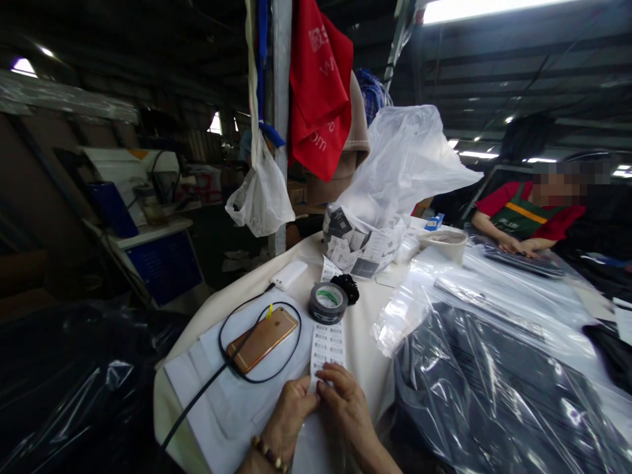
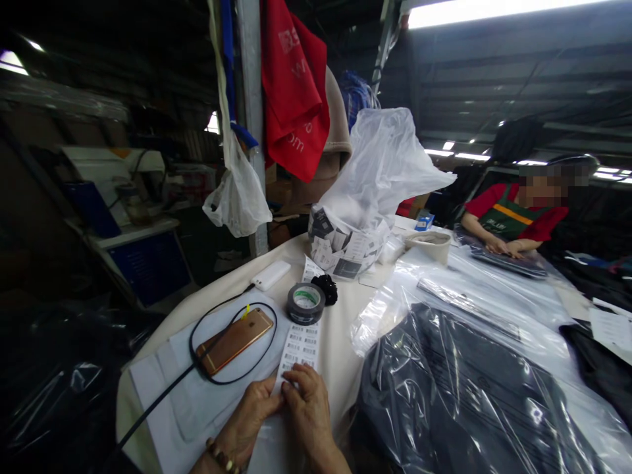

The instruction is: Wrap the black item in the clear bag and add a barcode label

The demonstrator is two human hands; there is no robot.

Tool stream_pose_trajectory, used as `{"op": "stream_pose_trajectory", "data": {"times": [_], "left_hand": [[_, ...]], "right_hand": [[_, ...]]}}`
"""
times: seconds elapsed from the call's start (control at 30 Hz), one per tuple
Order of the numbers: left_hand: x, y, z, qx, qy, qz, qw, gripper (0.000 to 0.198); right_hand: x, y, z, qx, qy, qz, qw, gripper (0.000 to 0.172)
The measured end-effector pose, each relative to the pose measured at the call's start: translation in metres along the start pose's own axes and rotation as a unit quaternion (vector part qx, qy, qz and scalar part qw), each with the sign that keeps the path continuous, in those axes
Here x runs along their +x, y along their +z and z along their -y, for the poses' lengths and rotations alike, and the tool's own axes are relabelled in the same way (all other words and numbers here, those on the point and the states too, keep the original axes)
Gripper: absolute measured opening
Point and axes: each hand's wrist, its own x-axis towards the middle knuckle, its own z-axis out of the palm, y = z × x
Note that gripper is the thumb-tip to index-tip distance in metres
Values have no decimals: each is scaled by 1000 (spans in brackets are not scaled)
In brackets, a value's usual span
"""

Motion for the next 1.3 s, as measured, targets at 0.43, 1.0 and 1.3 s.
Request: {"op": "stream_pose_trajectory", "data": {"times": [0.43, 1.0, 1.3], "left_hand": [[9, -11, 16, 61, -9, -30, 998, 34], [15, -10, 20, 83, 23, -81, 993, 40], [14, -18, 30, 76, 18, -69, 995, 32]], "right_hand": [[1, 3, 2, 62, 36, 6, 997, 26], [0, 7, 4, 122, 77, -5, 990, 27], [4, 4, 15, 211, 130, -18, 969, 31]]}}
